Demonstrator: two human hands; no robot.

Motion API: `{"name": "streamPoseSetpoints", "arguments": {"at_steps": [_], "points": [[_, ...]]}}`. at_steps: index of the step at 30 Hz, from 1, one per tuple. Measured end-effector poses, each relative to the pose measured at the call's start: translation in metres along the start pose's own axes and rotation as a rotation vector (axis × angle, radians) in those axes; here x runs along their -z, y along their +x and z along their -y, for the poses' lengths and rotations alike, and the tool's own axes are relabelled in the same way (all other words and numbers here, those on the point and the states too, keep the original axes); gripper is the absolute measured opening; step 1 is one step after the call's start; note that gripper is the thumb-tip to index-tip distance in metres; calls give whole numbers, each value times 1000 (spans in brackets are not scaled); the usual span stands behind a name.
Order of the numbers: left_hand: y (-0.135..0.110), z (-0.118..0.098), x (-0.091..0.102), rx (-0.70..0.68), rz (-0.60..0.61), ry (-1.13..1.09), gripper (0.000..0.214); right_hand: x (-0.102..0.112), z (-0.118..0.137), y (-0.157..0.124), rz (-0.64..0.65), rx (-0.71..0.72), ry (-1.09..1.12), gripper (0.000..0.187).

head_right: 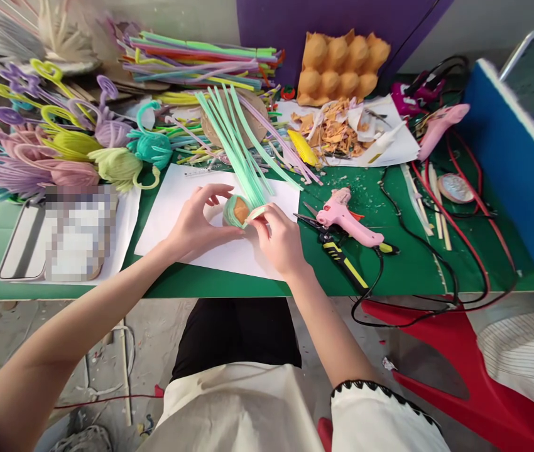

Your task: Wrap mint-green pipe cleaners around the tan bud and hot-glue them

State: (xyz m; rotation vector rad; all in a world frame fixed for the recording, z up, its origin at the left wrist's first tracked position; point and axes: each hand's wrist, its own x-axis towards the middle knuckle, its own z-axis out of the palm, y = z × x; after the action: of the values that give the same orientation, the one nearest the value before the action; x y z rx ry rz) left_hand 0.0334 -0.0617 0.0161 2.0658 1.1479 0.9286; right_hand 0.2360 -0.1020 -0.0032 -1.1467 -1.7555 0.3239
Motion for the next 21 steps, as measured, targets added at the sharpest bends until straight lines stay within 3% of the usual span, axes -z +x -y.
{"name": "streamPoseSetpoints", "arguments": {"at_steps": [7,11,21], "points": [[1,2,0,-42,-1,-7,71,-1,-1,0,-12,-29,27,13],[3,6,1,-17,-1,13,77,0,-1,-1,-22,-46,22,13],[8,8,3,55,12,-38,65,3,0,-1,-33,-75,101,14]]}}
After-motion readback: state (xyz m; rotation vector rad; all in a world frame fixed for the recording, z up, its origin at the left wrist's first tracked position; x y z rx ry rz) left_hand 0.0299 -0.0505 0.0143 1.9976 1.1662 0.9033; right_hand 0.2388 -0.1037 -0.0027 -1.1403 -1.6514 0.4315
